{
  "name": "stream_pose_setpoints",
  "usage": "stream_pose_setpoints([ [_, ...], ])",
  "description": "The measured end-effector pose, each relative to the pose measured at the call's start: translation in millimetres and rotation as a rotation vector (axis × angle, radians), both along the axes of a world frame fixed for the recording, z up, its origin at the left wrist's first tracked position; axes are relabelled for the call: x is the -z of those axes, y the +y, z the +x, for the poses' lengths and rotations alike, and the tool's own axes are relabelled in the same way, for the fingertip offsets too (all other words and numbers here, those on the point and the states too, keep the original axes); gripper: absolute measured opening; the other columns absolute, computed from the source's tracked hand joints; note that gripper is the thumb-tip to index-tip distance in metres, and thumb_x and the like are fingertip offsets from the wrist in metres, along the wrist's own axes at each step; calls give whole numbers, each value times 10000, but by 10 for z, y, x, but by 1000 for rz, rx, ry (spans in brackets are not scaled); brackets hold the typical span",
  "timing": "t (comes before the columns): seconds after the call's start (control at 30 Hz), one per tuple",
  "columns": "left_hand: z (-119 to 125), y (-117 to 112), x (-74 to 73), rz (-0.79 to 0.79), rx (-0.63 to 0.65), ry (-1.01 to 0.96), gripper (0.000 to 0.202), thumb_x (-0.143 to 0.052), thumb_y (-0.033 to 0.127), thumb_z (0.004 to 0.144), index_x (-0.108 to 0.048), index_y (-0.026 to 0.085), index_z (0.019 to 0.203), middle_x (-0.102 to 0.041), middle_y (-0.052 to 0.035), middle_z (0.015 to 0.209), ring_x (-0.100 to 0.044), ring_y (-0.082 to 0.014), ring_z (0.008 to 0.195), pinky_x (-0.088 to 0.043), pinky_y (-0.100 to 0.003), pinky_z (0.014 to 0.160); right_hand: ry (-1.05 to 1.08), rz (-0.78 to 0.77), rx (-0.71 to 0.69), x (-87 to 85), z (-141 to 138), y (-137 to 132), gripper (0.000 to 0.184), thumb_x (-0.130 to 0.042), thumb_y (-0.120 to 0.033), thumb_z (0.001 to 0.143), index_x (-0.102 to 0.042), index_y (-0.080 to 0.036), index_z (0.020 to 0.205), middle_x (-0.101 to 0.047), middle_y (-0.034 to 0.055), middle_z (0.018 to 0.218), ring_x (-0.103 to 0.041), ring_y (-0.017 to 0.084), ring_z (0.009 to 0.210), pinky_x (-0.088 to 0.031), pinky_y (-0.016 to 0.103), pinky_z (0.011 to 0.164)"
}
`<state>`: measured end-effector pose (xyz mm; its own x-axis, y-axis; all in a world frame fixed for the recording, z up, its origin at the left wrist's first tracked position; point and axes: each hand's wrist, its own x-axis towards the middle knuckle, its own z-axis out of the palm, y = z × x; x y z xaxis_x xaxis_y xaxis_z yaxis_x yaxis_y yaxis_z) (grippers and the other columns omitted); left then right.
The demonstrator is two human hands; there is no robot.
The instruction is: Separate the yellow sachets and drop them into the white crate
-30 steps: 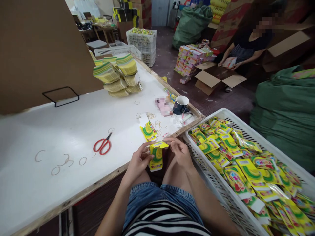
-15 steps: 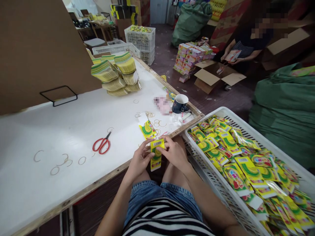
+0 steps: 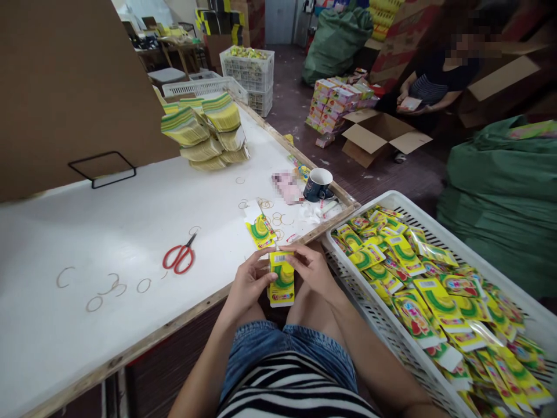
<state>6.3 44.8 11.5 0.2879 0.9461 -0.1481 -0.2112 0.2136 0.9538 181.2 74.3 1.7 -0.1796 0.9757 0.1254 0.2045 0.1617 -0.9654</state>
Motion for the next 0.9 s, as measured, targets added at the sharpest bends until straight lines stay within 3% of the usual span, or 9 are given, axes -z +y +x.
stream_pose_setpoints([
  [0.07, 74, 29, 22, 41, 23, 21, 490, -687, 269, 793, -513, 199, 1245, -708, -111, 1087, -699, -241, 932, -562, -357, 810, 48, -27, 0, -31, 80, -38, 265, -604, -397, 849, -727, -235, 1019, -723, 62, 985, -656, 216, 916, -526, 342, 810],
  [0.13, 106, 105, 84, 139, -23, 125, 436, -647, 284, 822, -539, 199, 1236, -697, -114, 1125, -677, -248, 1013, -541, -385, 884, -54, 43, 83, -139, 271, -89, 256, -583, -388, 869, -730, -228, 1004, -715, 77, 1007, -646, 224, 925, -511, 376, 843],
  [0.27, -20, 341, 333, 350, -276, 619, 350, -597, 277, 849, -613, 184, 1186, -623, -132, 1279, -555, -278, 1229, -393, -477, 1082, -570, 340, 535, -411, 812, -153, 265, -590, -401, 862, -740, -223, 988, -674, 111, 982, -585, 269, 974, -416, 484, 941],
  [0.33, -105, 430, 480, 372, -294, 803, 327, -597, 251, 841, -642, 158, 1152, -611, -152, 1294, -516, -299, 1274, -354, -504, 1110, -668, 393, 603, -444, 935, -128, 300, -590, -420, 856, -731, -200, 1003, -653, 127, 995, -572, 281, 992, -404, 494, 948],
  [0.37, -133, 458, 545, 380, -271, 865, 318, -593, 244, 842, -652, 150, 1139, -605, -158, 1301, -502, -305, 1288, -340, -513, 1119, -658, 390, 568, -417, 919, -94, 310, -582, -422, 859, -724, -193, 1011, -652, 127, 1000, -575, 277, 988, -418, 478, 934],
  [0.5, -144, 470, 671, 422, -159, 1003, 303, -543, 262, 880, -661, 147, 1134, -561, -149, 1360, -453, -291, 1336, -316, -507, 1142, -517, 232, 286, -98, 412, 208, 261, -568, -357, 864, -707, -174, 988, -693, 107, 967, -603, 251, 928, -460, 399, 874],
  [0.63, -131, 433, 625, 407, -102, 1052, 318, -477, 263, 915, -654, 145, 1152, -525, -140, 1401, -435, -271, 1352, -356, -458, 1130, -492, -67, 185, 233, -269, 632, 269, -585, -240, 836, -667, -122, 1064, -699, 147, 1046, -626, 252, 992, -438, 367, 921],
  [0.7, -138, 418, 598, 404, -97, 1044, 313, -470, 259, 919, -658, 148, 1141, -518, -137, 1408, -436, -273, 1352, -358, -453, 1129, -467, -136, 185, 323, -485, 800, 291, -597, -210, 816, -649, -103, 1082, -711, 154, 992, -644, 255, 955, -457, 360, 883],
  [0.9, -153, 394, 579, 358, -165, 872, 257, -531, 232, 876, -683, 185, 1078, -584, -123, 1339, -556, -286, 1237, -413, -468, 1074, -329, -161, 192, 385, -583, 955, 102, -584, -187, 784, -672, -158, 826, -725, 80, 839, -662, 207, 792, -490, 310, 761],
])
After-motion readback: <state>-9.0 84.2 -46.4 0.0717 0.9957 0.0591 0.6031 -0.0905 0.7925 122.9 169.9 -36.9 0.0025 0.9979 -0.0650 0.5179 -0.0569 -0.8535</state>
